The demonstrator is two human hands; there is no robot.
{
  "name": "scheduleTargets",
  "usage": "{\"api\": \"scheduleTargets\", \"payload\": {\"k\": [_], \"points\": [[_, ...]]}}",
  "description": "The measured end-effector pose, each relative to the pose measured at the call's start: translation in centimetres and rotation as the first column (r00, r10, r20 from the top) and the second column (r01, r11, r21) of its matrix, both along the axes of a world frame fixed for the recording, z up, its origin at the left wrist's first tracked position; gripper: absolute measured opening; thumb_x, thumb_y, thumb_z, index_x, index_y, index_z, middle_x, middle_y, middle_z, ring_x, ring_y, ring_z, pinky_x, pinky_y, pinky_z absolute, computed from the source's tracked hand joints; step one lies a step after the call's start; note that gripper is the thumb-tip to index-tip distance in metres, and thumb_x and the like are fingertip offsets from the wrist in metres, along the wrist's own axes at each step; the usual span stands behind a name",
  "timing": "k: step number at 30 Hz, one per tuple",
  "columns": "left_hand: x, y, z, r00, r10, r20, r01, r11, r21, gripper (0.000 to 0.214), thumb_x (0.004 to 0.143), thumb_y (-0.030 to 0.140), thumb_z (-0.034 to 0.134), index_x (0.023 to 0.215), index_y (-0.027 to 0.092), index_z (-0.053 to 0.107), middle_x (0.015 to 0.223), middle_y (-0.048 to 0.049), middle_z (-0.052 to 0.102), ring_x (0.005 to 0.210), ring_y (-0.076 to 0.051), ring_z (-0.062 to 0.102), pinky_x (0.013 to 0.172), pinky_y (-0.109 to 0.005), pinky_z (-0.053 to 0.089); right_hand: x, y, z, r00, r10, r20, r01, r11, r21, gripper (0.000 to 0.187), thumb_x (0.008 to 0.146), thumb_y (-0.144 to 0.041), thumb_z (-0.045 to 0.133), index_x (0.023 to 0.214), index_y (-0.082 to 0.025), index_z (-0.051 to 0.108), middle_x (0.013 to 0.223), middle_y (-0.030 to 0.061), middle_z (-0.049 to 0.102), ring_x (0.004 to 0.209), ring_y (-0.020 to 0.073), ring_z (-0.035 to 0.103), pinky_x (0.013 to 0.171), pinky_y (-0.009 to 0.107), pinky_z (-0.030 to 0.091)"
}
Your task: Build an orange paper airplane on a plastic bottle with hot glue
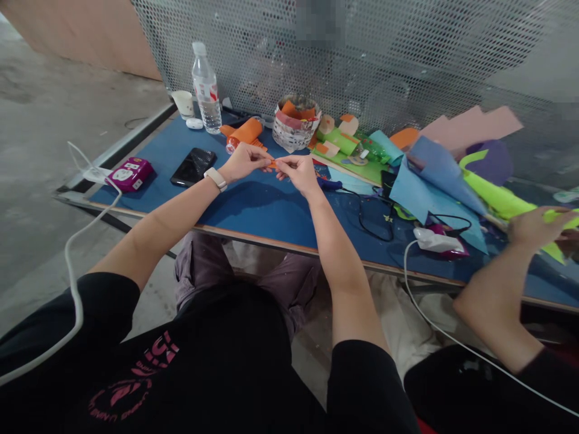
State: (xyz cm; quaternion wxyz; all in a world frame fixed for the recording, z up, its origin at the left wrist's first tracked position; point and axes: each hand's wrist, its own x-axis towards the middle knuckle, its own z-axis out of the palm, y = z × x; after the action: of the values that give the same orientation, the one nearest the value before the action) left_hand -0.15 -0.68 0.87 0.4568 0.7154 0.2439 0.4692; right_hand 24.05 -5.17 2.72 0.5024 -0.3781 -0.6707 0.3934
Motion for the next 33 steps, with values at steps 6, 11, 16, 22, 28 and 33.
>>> {"api": "scheduleTargets", "payload": {"k": [6,11,16,22,28,33], "points": [[0.0,-0.4,0.4,1.000,0.001,-0.010,-0.001,1.000,-0.016,0.033,0.101,0.041,0.104,0.111,0.011,0.094,0.098,-0.0146,0.093,0.090,-0.022,0.094,0.091,-0.033,0.080,-0.1,-0.4,0.3,0.998,-0.039,0.043,0.040,0.999,-0.014,0.064,0.080,-0.086,0.106,0.094,-0.026,0.090,0.078,0.0060,0.085,0.067,0.0214,0.080,0.070,0.037,0.075],[0.0,-0.7,0.6,1.000,-0.004,-0.010,0.004,1.000,-0.026,0.036,0.103,0.044,0.103,0.108,0.011,0.091,0.098,-0.0145,0.092,0.090,-0.023,0.094,0.087,-0.033,0.079,-0.3,-0.6,0.5,0.997,-0.055,0.048,0.056,0.998,-0.033,0.053,0.085,-0.071,0.109,0.095,-0.023,0.091,0.076,0.0066,0.083,0.067,0.0209,0.080,0.071,0.035,0.074],[0.1,-0.4,0.3,1.000,0.024,-0.008,-0.024,0.999,0.043,0.028,0.103,0.037,0.102,0.108,0.011,0.092,0.096,-0.0137,0.091,0.089,-0.021,0.092,0.090,-0.035,0.078,-0.3,-0.5,0.5,0.998,-0.061,0.024,0.062,0.997,-0.049,0.047,0.085,-0.063,0.112,0.095,-0.022,0.090,0.079,0.0080,0.084,0.066,0.0212,0.080,0.069,0.036,0.073],[0.0,-0.3,0.3,1.000,0.023,0.022,-0.025,0.996,0.089,0.028,0.099,0.036,0.104,0.109,0.013,0.091,0.099,-0.0127,0.092,0.091,-0.022,0.092,0.094,-0.037,0.078,-0.3,-0.6,0.6,0.999,-0.040,0.007,0.040,0.999,-0.033,0.048,0.082,-0.068,0.111,0.094,-0.026,0.091,0.080,0.0062,0.086,0.067,0.0228,0.081,0.068,0.038,0.074],[-0.2,-0.5,0.4,0.997,-0.067,-0.035,0.067,0.998,0.007,0.031,0.098,0.039,0.103,0.108,0.012,0.090,0.092,-0.0132,0.090,0.083,-0.021,0.090,0.084,-0.034,0.076,0.2,-0.9,0.8,0.995,0.002,0.104,-0.001,1.000,-0.015,0.046,0.083,-0.067,0.108,0.094,-0.026,0.093,0.075,0.0061,0.085,0.067,0.0242,0.081,0.073,0.042,0.076],[-0.4,-0.6,0.3,0.987,-0.137,-0.085,0.130,0.989,-0.076,0.034,0.091,0.031,0.108,0.111,0.011,0.089,0.092,-0.0123,0.091,0.079,-0.017,0.086,0.077,-0.027,0.069,0.8,-1.2,1.0,0.972,0.079,0.222,-0.076,0.997,-0.023,0.036,0.085,-0.058,0.106,0.094,-0.025,0.094,0.076,0.0069,0.085,0.069,0.0265,0.081,0.080,0.048,0.077]]}}
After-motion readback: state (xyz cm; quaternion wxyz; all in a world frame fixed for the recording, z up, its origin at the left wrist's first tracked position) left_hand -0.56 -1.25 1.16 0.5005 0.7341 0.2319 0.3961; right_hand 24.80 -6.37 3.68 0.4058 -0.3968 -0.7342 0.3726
